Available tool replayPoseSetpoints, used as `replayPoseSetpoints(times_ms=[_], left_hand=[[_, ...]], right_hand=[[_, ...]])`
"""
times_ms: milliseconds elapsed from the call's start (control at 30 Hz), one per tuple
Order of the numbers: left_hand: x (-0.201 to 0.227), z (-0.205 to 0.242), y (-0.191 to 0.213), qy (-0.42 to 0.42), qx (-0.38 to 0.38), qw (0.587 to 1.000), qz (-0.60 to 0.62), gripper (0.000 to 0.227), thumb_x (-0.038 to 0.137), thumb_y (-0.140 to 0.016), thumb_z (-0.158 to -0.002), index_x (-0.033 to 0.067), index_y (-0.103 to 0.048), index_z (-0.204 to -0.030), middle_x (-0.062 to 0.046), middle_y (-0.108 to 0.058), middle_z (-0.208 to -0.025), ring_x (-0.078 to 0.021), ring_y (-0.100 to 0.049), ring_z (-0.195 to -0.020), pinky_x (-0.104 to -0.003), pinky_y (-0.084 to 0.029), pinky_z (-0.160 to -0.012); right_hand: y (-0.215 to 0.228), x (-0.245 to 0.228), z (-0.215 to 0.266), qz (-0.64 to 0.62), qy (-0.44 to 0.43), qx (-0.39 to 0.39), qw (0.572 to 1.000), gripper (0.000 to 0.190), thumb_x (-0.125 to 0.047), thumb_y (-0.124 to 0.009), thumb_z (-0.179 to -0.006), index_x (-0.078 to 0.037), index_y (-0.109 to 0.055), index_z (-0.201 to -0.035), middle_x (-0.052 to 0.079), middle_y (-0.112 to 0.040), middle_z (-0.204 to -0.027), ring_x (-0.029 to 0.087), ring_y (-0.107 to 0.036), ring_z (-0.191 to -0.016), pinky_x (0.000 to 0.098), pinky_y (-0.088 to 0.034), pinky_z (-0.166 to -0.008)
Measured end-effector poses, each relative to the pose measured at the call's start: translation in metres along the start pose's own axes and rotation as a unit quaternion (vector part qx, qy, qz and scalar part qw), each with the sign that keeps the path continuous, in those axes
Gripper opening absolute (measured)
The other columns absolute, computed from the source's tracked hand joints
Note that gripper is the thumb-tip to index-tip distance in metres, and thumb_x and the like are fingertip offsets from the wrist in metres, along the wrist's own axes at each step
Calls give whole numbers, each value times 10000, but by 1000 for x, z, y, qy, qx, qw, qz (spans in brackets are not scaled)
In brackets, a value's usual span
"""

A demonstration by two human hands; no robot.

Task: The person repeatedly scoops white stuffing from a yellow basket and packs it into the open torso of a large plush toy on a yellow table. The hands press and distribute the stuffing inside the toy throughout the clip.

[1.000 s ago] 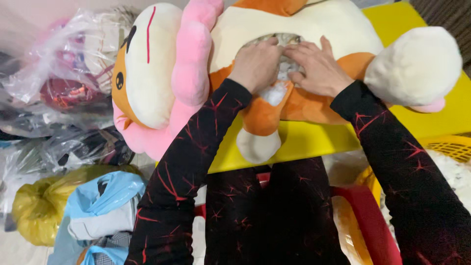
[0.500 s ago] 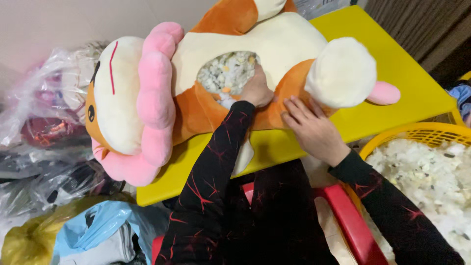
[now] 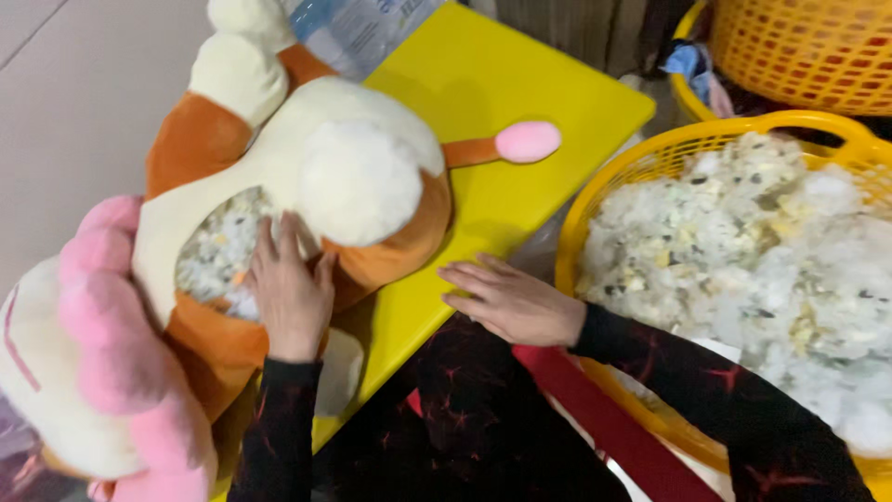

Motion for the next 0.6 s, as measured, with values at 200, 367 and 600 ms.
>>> replayPoseSetpoints(times_ms=[200, 367, 600], left_hand=[[89, 69, -9, -35, 130, 987, 84, 582, 141, -665, -966, 36, -500, -1514, -281, -307, -1665, -480, -276, -1574, -721, -104, -1251], [233, 119, -87, -251, -34, 919, 302, 461, 52, -697, -911, 67, -623, -1366, -211, -453, -1556, -440, -395, -1509, -606, -305, -1258], [369, 106, -211, -303, -201, 876, 316, 748, 95, -724, -824, 118, -474, -1529, -258, -293, -1625, -499, -342, -1489, -578, -333, -1180]], right_hand=[[47, 83, 190, -24, -393, -249, 885, 533, -281, -672, -924, -124, -511, -1407, 124, -584, -1343, 346, -586, -1230, 428, -480, -1047], [88, 88, 269, 74, -520, -110, 844, 744, -277, -770, -765, -122, -461, -1424, 252, -429, -1511, 433, -532, -1313, 465, -511, -985], [46, 109, 288, 64, -630, -101, 767, 1001, -287, -824, -713, -196, -306, -1565, 284, -331, -1547, 518, -546, -1166, 517, -516, -924]])
Point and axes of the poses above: each hand's wrist, its own z-axis away from the middle knuckle, its own y-axis out of the back of the hand, x = y × z, the point moved 7 cm from there along -z, towards the middle knuckle
